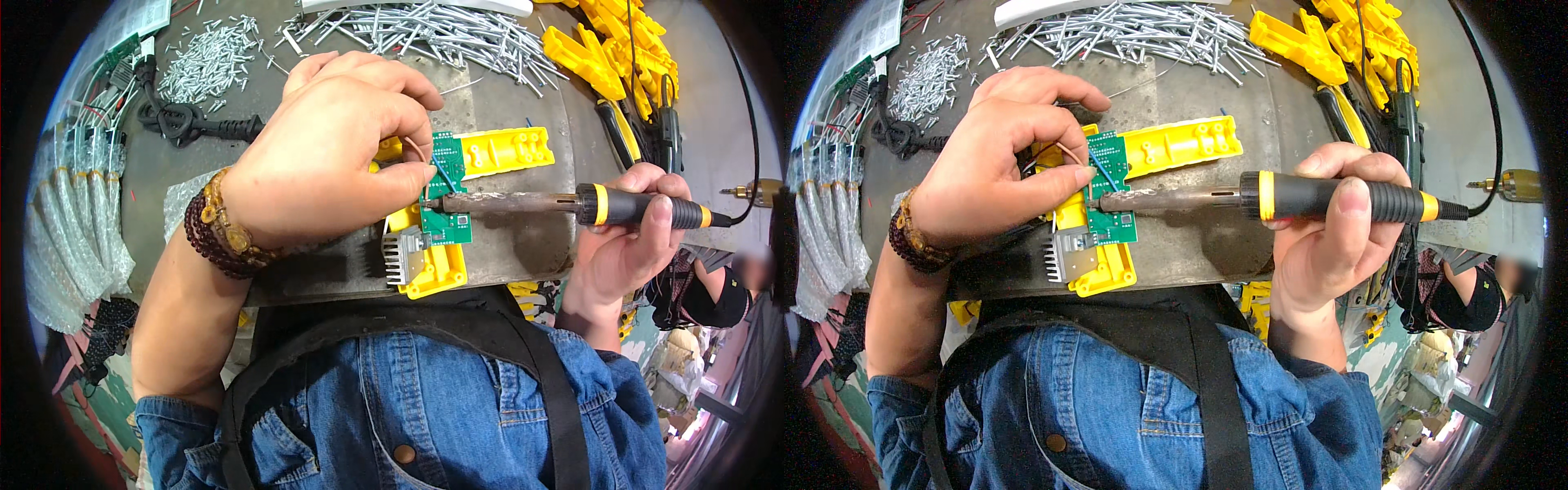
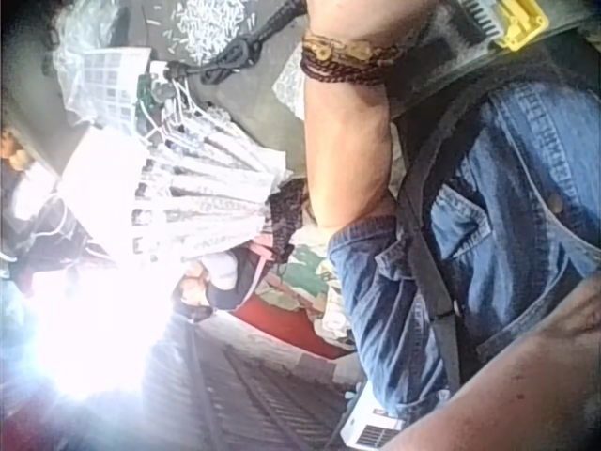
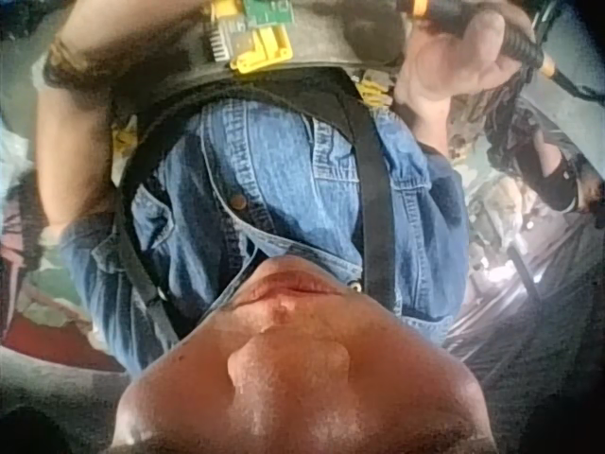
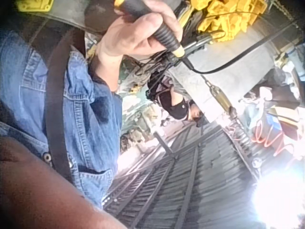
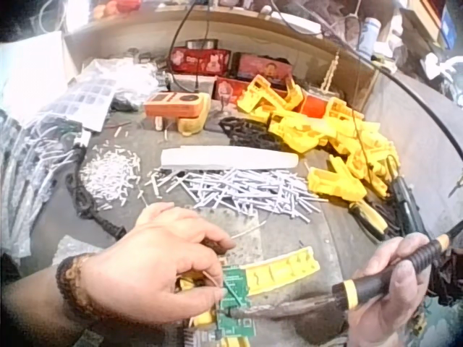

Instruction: Assemble a handheld device by soldering wires to a PCB and screwing the plastic casing together.

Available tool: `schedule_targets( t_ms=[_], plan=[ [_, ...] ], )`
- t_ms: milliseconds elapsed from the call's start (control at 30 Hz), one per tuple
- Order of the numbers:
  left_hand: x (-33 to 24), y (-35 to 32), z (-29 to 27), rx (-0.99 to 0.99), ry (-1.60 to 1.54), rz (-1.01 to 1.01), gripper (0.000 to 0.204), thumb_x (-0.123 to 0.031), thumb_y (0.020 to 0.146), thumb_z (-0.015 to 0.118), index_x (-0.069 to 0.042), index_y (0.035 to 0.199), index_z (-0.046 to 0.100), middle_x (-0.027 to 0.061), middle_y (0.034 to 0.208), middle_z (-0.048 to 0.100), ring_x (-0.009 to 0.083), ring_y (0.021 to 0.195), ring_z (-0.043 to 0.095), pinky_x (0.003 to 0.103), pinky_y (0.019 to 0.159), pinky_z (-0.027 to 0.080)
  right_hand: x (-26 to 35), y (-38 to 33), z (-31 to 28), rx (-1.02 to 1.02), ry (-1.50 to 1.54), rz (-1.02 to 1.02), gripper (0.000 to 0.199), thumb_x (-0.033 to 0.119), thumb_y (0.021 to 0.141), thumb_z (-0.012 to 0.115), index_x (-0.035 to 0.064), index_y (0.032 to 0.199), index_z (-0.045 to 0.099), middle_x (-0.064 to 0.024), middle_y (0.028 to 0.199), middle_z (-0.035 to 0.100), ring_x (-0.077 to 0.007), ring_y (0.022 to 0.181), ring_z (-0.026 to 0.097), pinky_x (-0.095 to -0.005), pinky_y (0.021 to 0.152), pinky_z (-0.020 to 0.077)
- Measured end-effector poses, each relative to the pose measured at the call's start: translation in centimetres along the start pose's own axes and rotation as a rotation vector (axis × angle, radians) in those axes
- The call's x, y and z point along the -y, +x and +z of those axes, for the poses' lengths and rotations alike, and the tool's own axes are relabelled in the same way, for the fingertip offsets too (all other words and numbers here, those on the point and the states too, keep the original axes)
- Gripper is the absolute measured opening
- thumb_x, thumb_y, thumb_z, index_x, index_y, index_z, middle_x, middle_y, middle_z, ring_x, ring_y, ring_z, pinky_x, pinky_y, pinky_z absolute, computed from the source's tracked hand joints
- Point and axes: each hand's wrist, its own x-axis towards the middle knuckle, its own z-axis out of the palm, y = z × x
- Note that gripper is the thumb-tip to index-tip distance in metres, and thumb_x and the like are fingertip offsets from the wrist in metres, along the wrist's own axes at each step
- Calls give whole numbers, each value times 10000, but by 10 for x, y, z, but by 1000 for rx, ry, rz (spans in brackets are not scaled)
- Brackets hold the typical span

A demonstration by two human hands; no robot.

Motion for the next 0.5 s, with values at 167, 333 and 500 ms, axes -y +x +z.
schedule_targets(
  t_ms=[167,333,500],
  plan=[
    [-1,0,1,-25,19,30,107,-161,726,710,-97,760,631,71,1142,654,296,1113,561,432,1024,332,-5,1,-3,-50,-15,-7,226,190,938,551,40,1097,491,-179,874,579,-146,507,516,-247,434,467],
    [-1,-2,2,-39,44,42,113,-154,719,710,-96,755,621,67,1130,655,294,1102,566,437,1019,336,-1,2,-2,14,4,-2,237,201,942,557,39,1099,488,-177,873,577,-149,504,518,-250,439,470],
    [-1,0,3,-55,55,70,115,-145,716,709,-94,754,614,66,1125,655,294,1096,569,437,1013,341,2,0,1,16,38,-6,265,243,948,577,46,1101,488,-173,870,575,-144,499,521,-244,428,468]
  ],
)
